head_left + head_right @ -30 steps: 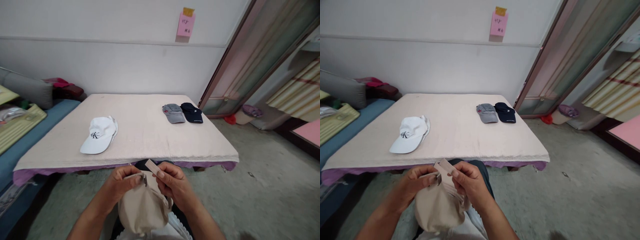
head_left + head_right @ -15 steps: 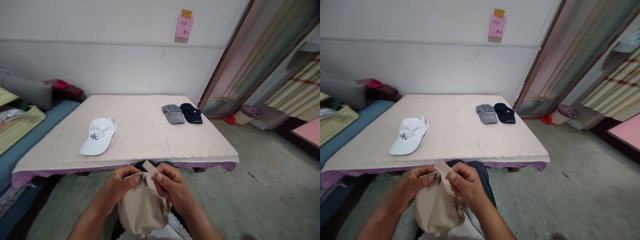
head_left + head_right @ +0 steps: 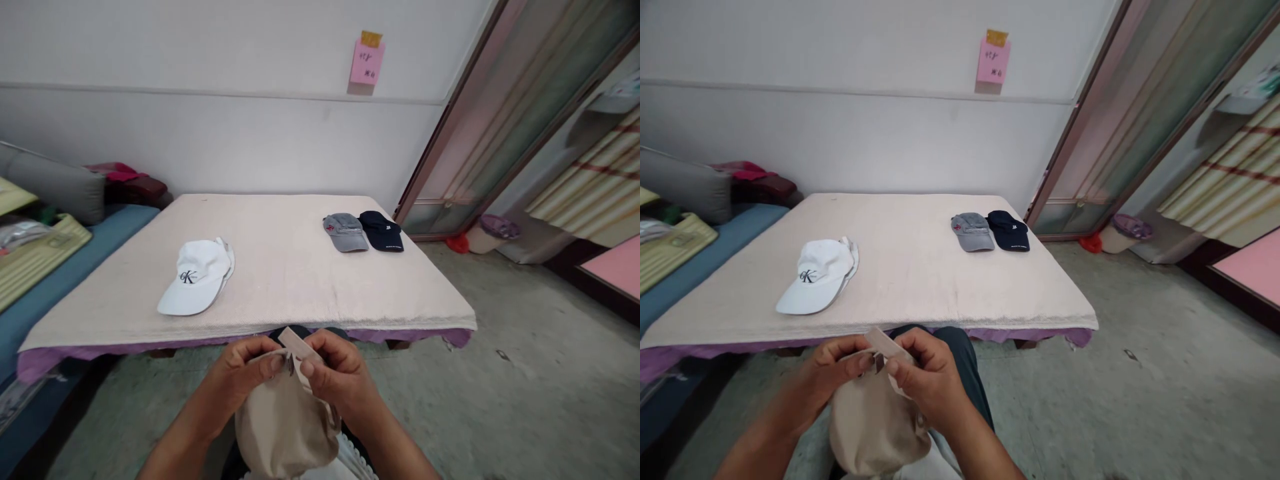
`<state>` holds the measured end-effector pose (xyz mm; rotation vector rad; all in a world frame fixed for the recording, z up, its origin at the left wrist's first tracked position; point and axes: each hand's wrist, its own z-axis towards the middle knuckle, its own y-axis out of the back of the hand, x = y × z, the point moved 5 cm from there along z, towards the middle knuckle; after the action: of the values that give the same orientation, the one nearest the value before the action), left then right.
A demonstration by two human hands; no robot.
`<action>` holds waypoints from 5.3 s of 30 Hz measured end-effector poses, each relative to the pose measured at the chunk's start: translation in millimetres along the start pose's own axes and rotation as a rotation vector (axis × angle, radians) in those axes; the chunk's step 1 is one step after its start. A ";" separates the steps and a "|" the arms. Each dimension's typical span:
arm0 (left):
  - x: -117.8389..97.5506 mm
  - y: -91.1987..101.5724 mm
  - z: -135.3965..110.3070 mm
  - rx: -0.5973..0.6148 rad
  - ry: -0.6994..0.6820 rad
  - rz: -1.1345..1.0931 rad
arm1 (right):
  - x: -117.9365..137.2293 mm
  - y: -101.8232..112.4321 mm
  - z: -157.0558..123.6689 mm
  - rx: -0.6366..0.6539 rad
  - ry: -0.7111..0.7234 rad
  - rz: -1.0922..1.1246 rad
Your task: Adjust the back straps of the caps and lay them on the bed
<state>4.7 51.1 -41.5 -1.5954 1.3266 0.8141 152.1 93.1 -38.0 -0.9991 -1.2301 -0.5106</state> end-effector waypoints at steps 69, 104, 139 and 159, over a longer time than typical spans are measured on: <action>12.2 13.7 -7.1 -0.092 -0.084 -0.052 | -6.9 0.2 4.4 -0.059 -0.114 0.454; 10.8 10.6 -7.6 0.034 -0.066 -0.177 | -14.2 4.5 -2.8 0.061 -0.156 -0.051; 21.1 17.9 -7.7 0.053 -0.016 -0.221 | -11.4 2.0 -3.4 0.095 -0.162 -0.091; 23.8 22.6 -8.0 0.031 -0.008 -0.196 | -7.5 -3.0 -4.2 0.200 -0.117 -0.209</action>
<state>-12.7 33.3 -64.5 -1.6659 1.1501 0.6764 149.8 86.8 -44.0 -0.7438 -1.4693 -0.4853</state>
